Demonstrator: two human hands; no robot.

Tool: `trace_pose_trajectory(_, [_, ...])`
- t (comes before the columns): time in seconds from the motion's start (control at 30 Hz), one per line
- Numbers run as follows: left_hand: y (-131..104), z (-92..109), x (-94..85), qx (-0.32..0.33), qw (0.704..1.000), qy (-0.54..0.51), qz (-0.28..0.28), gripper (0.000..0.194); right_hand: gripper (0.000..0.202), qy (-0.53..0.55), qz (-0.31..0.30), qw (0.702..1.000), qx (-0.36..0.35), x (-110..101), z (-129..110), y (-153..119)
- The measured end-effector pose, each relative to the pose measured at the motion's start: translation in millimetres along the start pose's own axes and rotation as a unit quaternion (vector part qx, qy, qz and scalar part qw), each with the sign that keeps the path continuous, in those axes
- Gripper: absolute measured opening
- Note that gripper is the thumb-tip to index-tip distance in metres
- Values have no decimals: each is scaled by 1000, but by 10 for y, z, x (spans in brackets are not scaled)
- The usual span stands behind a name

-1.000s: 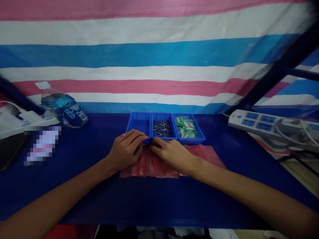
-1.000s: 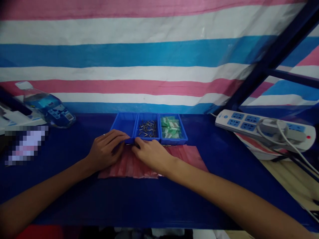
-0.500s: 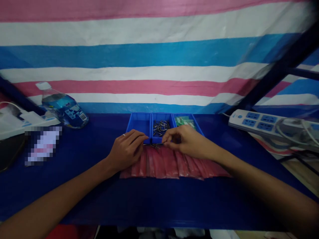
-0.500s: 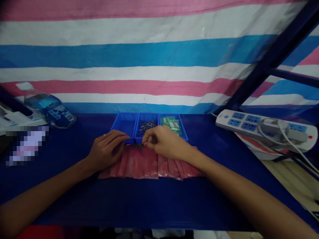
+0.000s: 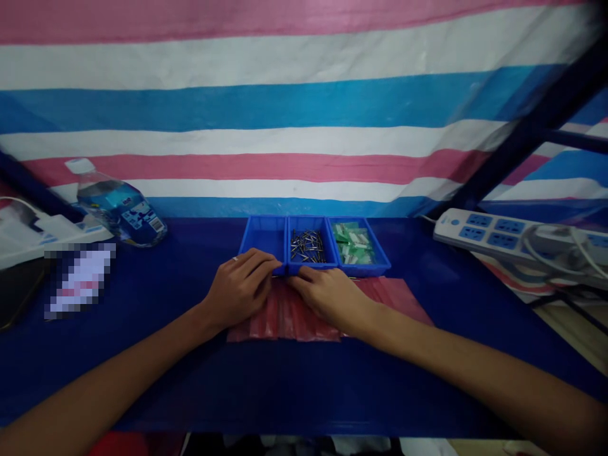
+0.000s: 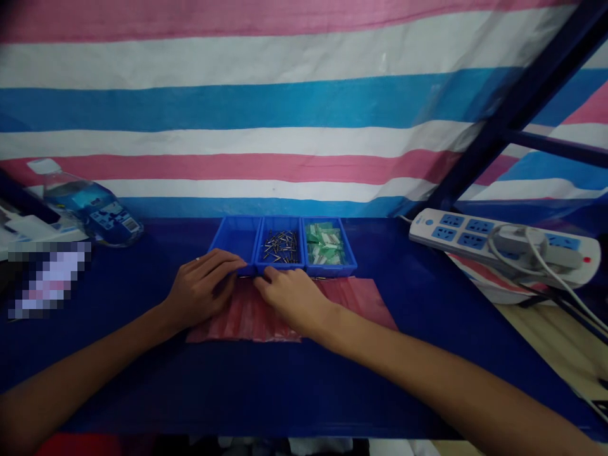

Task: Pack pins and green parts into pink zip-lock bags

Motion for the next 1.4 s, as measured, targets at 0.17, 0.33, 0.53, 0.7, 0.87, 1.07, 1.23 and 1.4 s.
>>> trace_pose_trajectory(0.17, [-4,3,14,3,1000,-1,-7,26,27,134,38,990,9,-204,114,-26])
trace_pose_trajectory(0.33, [-5,8,5,3,1000,14,2,25,21,348,-16,937,22,-341,418,-97])
trace_pose_trajectory(0.53, [-4,8,9,6,1000,14,8,24,15,492,-160,856,-2,-100,564,-146])
trace_pose_trajectory(0.7, [-12,7,8,6,1000,6,2,24,24,598,-81,796,53,-134,741,-135])
trace_pose_trajectory(0.87, [0,5,2,5,1000,10,4,23,15,519,164,831,117,-601,1024,-300])
trace_pose_trajectory(1.07, [3,15,6,7,1000,13,5,24,15,64,-34,992,99,-309,408,-225])
trace_pose_trajectory(1.23, [11,7,17,5,1000,6,-2,24,25,-80,-83,990,78,-49,123,-174])
trace_pose_trajectory(1.4, [8,9,25,9,1000,2,-6,25,23,-65,-64,992,88,-118,181,-170])
Point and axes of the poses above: each hand's wrist, its own y-axis towards the middle knuckle, its own x-axis out of the palm, z = x × y, the point moved 10 cm from there along y, towards the middle knuckle, and after that the axes turned 13 degrees about -z, right-handed, at the moved point
